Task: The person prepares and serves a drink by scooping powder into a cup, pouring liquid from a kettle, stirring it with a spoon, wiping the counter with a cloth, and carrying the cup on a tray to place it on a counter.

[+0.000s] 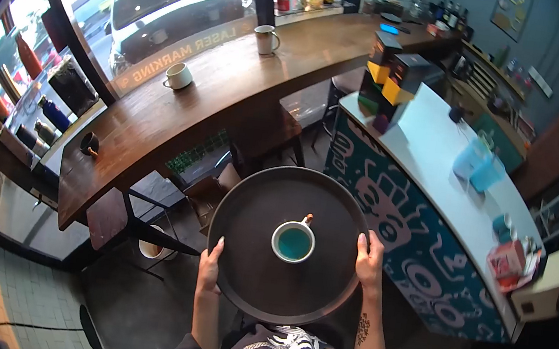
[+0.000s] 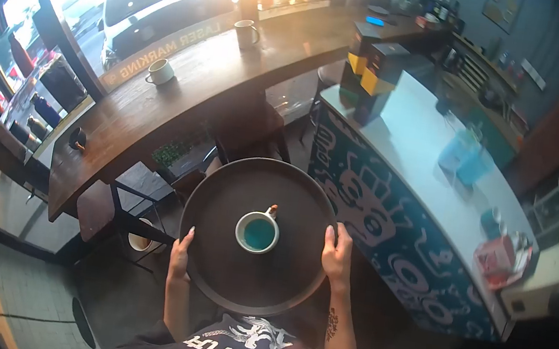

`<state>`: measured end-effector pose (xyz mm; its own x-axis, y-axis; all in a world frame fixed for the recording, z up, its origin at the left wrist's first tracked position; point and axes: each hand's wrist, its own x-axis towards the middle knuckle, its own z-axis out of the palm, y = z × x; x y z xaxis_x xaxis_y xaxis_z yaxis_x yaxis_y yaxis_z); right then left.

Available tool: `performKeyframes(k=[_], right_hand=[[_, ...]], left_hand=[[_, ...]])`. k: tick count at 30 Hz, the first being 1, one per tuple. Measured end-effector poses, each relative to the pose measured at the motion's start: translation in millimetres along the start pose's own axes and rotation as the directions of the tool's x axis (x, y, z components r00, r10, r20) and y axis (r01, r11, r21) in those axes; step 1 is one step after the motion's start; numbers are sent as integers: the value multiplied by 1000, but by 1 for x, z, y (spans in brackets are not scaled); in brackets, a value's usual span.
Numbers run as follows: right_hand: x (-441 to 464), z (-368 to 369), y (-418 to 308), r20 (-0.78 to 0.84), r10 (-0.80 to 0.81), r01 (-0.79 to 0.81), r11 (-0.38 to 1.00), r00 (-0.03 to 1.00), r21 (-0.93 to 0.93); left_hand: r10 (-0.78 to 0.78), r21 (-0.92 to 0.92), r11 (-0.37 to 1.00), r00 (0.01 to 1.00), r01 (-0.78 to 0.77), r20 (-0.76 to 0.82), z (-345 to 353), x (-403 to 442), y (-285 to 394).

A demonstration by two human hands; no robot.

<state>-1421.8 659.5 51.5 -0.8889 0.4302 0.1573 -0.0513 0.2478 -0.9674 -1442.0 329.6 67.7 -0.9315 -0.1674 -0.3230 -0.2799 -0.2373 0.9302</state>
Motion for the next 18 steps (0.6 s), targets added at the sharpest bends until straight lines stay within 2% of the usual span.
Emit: performKeyframes(k=[1,2,3,5,6,8,9,11,13,14,15,17,18], right_hand=[[23,6,-1,63,13,-11,999,998,-40],[47,15,-2,96,3,-2,1000,995,-12],[69,26,-4,127,-7,5,1000,992,16],[108,50,-15,168,-14,13,1000,986,5],[128,61,-15,196,-24,26,1000,980,-3],[171,87,-15,210,-59,64,998,976,-19],[192,102,-15,220,-66,70,997,973,-13],[233,127,-16,259,-84,117,987,962,-114],[265,153,-40,277,-98,124,989,956,-76],[279,164,-43,282,-103,149,978,954,-145],[294,177,-45,288,-113,178,961,951,-212],[323,201,-47,301,-133,204,954,944,-221],[337,211,-47,313,-129,213,944,941,-251]], left_hand=[[-8,-36,999,1000,7,-26,4,13,4],[-10,-27,1000,991,7,-137,7,28,4],[-3,-81,997,984,-11,-181,9,42,7],[13,-190,981,995,-32,-100,-2,74,20],[22,-199,979,994,-43,-109,2,88,28],[57,-388,921,998,-37,39,7,114,49],[64,-390,919,998,-48,28,9,131,56],[70,-343,932,987,-116,-144,17,162,71],[71,-334,933,978,-135,-196,21,193,90],[69,-307,940,966,-146,-248,19,204,96],[74,-309,938,960,-160,-270,22,214,105],[26,-334,933,952,-132,-304,30,232,123],[36,-382,915,970,-128,-239,25,243,124]])
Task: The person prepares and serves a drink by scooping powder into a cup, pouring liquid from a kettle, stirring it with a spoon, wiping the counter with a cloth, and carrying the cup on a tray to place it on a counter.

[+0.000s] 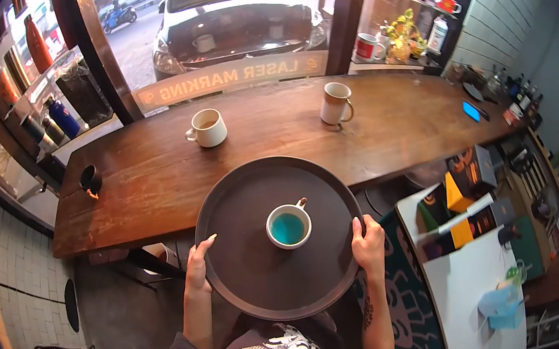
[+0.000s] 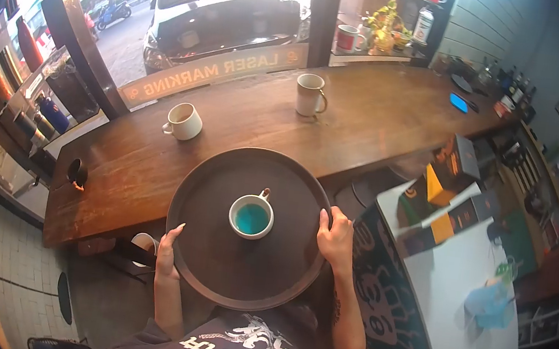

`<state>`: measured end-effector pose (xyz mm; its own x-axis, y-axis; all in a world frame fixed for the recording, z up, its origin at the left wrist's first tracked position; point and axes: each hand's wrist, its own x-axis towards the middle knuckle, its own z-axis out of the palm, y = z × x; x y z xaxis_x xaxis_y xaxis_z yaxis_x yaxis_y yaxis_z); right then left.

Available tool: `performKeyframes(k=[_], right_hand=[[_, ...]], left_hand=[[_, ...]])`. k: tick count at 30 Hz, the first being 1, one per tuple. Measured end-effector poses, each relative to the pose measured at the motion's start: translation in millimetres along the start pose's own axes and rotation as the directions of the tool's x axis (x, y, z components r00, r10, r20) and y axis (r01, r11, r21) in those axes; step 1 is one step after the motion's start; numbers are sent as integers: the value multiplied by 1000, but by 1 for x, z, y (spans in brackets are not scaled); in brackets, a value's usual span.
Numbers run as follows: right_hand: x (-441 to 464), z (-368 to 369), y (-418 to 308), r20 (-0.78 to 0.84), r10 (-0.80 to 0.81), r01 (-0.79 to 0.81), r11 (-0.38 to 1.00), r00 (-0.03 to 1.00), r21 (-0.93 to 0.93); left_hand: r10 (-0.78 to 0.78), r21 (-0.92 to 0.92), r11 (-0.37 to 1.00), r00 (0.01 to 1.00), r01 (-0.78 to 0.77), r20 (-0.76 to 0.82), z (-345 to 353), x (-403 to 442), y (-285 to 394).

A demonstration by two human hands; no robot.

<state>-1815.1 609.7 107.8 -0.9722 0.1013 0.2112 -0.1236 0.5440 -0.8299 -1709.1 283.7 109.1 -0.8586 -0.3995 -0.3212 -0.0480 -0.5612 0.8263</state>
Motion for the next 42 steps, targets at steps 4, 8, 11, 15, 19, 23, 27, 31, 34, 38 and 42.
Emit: performKeyframes(k=[4,8,11,15,19,23,27,31,34,38,42], right_hand=[[49,21,0,61,-6,13,993,998,-114],[88,34,3,134,-65,99,957,989,-272],[112,27,-10,219,-112,192,901,969,-389],[172,2,-33,298,-109,193,944,948,-269],[259,17,-8,201,-274,285,958,941,-26],[312,63,5,145,-366,312,902,919,298],[337,86,16,165,-439,365,865,883,345],[335,73,14,198,-429,337,865,882,371],[329,54,13,180,-440,331,839,880,432],[320,26,21,174,-469,365,830,866,421],[329,9,53,159,-363,274,870,918,409]], left_hand=[[-13,-66,998,1000,12,-15,8,27,5],[2,-110,994,992,-16,-129,27,30,8],[12,-186,981,982,-48,-189,27,35,-4],[47,-192,975,950,-111,-310,44,36,-13],[30,-261,957,939,-126,-344,60,37,-26],[30,-247,960,924,-133,-382,84,38,-30],[61,-211,966,922,-151,-382,100,44,-33],[40,-216,968,930,-127,-366,105,52,-35],[-8,-261,962,948,-80,-318,103,63,-39],[-39,-267,963,958,-41,-285,107,67,-38],[-41,-236,971,952,-33,-303,115,71,-37]])
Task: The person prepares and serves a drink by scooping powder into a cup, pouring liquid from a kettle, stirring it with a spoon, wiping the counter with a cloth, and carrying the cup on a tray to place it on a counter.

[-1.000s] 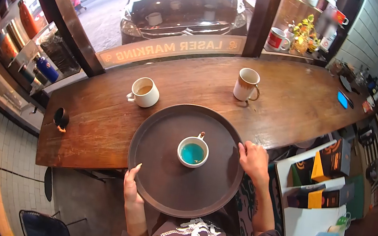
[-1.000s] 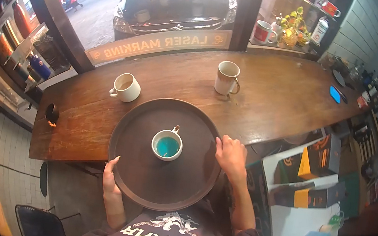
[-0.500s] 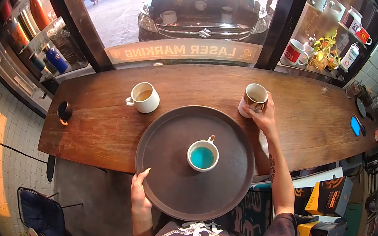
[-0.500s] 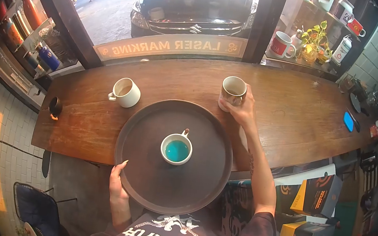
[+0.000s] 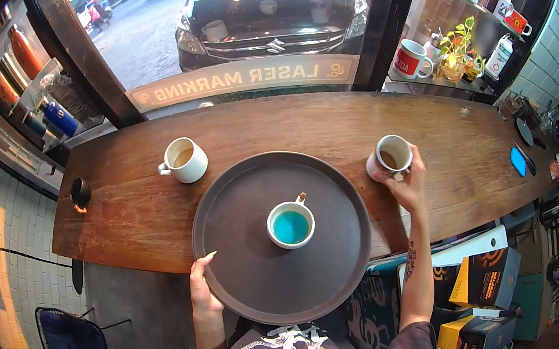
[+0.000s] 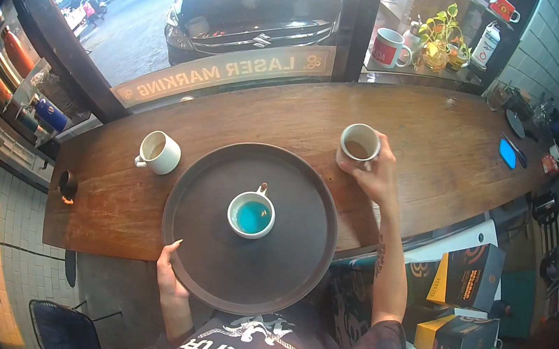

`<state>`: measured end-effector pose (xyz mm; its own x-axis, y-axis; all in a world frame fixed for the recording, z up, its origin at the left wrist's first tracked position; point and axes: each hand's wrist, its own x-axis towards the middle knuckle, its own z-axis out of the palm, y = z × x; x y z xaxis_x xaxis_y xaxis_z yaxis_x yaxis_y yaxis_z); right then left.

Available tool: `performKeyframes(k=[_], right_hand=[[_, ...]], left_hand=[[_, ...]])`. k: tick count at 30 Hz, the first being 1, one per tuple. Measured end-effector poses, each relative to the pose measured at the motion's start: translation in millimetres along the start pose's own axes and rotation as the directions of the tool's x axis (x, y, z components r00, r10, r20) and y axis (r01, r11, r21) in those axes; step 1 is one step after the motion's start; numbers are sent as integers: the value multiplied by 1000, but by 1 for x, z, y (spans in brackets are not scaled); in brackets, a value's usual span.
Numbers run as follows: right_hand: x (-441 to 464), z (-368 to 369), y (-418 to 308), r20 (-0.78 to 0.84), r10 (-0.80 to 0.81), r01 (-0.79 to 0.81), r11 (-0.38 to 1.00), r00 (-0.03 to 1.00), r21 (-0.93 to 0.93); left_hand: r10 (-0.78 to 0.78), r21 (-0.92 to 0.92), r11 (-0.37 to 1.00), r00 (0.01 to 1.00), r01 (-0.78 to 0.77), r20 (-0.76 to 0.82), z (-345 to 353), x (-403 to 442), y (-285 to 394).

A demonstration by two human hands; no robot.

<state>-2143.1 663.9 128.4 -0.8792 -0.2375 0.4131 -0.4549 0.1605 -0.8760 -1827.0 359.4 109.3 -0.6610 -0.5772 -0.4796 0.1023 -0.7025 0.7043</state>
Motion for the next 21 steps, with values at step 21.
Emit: performKeyframes(k=[21], right_hand=[[-27,11,-110,101,-191,216,888,976,-405]], left_hand=[[-43,-69,997,999,44,25,11,-4,1]])
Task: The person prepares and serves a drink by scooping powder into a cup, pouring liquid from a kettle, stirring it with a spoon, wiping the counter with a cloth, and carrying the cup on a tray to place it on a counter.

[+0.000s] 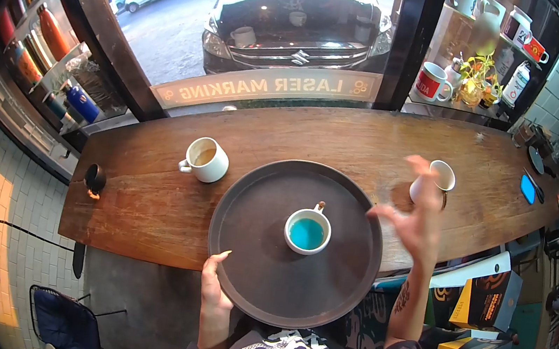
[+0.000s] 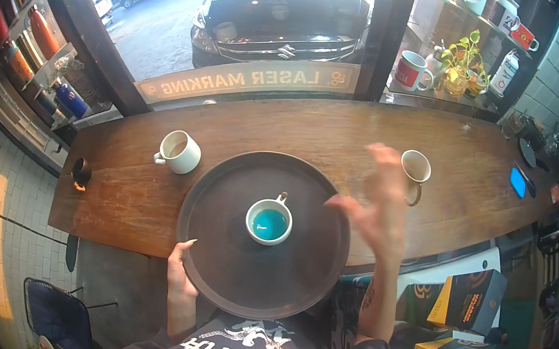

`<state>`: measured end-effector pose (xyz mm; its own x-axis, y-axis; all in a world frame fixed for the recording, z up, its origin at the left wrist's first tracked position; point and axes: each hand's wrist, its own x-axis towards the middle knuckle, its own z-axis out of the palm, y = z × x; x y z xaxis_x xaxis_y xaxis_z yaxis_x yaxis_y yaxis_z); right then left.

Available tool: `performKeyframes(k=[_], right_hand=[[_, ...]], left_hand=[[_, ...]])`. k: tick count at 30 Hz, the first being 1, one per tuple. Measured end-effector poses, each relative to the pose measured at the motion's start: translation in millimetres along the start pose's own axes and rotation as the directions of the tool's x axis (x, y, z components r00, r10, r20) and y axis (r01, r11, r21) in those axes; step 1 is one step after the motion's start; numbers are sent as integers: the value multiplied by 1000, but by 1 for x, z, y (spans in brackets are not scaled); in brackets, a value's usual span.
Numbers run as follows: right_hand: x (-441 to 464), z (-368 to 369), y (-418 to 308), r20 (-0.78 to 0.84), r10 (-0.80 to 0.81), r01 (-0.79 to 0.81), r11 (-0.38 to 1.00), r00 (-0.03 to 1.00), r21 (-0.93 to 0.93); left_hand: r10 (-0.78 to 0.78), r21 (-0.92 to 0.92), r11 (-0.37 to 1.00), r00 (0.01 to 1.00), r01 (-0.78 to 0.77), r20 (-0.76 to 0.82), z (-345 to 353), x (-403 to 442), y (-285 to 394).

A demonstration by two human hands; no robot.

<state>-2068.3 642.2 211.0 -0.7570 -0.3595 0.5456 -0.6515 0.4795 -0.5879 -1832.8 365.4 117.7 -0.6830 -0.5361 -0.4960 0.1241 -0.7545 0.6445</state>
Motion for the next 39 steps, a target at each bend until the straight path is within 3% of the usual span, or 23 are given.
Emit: performKeyframes(k=[2,6,8,10,13,16,20,25,31,34,39], right_hand=[[-2,24,-11,400,-213,171,976,892,139],[-3,57,-34,527,-372,284,928,764,241],[-1,71,-30,709,-388,348,913,589,211],[1,79,-28,703,-413,403,895,579,194],[5,82,-29,739,-372,315,922,562,224],[9,80,-28,709,-396,351,910,584,220],[22,72,-19,526,-356,371,925,772,82],[53,53,4,353,-85,144,979,932,-145],[75,57,45,334,161,-50,946,929,-319],[70,69,64,281,115,-11,938,953,-348],[62,83,75,310,199,-65,917,929,-394]], left_hand=[[14,-3,1000,1000,-13,12,-7,5,-3],[24,6,1000,998,-24,52,-15,10,-7],[14,-17,1000,1000,-14,14,-17,12,-7],[27,-19,999,999,-27,28,-12,7,-6],[38,-19,999,997,-37,61,-15,8,-7],[37,-32,999,996,-34,84,-18,12,-10],[45,-83,996,990,-34,136,-15,7,-6],[31,-62,998,994,-24,108,-9,4,-5],[48,-54,998,991,-41,128,-10,6,-7],[53,-50,998,984,-45,170,-1,-3,-1],[57,-40,998,979,-50,197,-2,-1,-2]])
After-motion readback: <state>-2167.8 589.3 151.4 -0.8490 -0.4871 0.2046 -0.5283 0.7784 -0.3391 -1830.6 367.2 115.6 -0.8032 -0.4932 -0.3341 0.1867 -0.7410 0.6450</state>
